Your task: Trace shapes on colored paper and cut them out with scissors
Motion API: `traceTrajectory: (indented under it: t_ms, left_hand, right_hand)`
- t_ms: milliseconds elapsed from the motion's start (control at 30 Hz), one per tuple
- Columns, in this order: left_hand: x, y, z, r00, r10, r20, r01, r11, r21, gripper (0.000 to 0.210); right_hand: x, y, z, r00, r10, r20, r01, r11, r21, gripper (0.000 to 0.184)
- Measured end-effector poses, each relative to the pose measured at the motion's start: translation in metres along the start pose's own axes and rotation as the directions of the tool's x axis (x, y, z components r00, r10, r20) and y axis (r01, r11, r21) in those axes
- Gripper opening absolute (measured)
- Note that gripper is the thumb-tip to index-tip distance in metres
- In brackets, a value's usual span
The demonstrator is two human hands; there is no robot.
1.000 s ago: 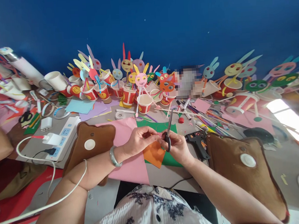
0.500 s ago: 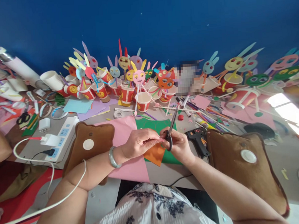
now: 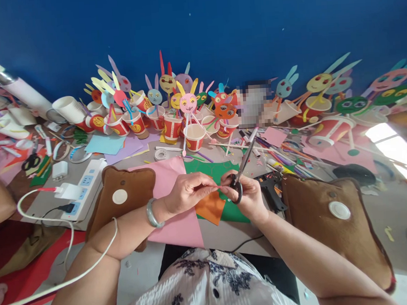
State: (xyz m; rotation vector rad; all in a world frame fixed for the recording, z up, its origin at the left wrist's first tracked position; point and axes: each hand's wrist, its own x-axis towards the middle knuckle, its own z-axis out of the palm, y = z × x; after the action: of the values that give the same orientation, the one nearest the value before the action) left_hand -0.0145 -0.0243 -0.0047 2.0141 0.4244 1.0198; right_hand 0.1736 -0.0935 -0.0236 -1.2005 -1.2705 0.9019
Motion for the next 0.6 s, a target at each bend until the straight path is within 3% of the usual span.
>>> traceTrajectory:
  t_ms: [167,600]
  left_hand:
    - [0.002,-0.001,0.001,0.982,-0.18,0.051,0.184,0.98,-0.071,0.023]
    - [-0.005,-0.014,0.005,0.978,-0.131,0.16,0.155,0.977,-0.148,0.022]
  right_hand:
    - [0.002,0.001,-0.005,1.0,-0.004,0.015,0.003,0.997,0.073,0.018]
    - [0.002,-0.008,-0.005,0.976,0.123,0.182,-0.162,0.962,0.221,0.025]
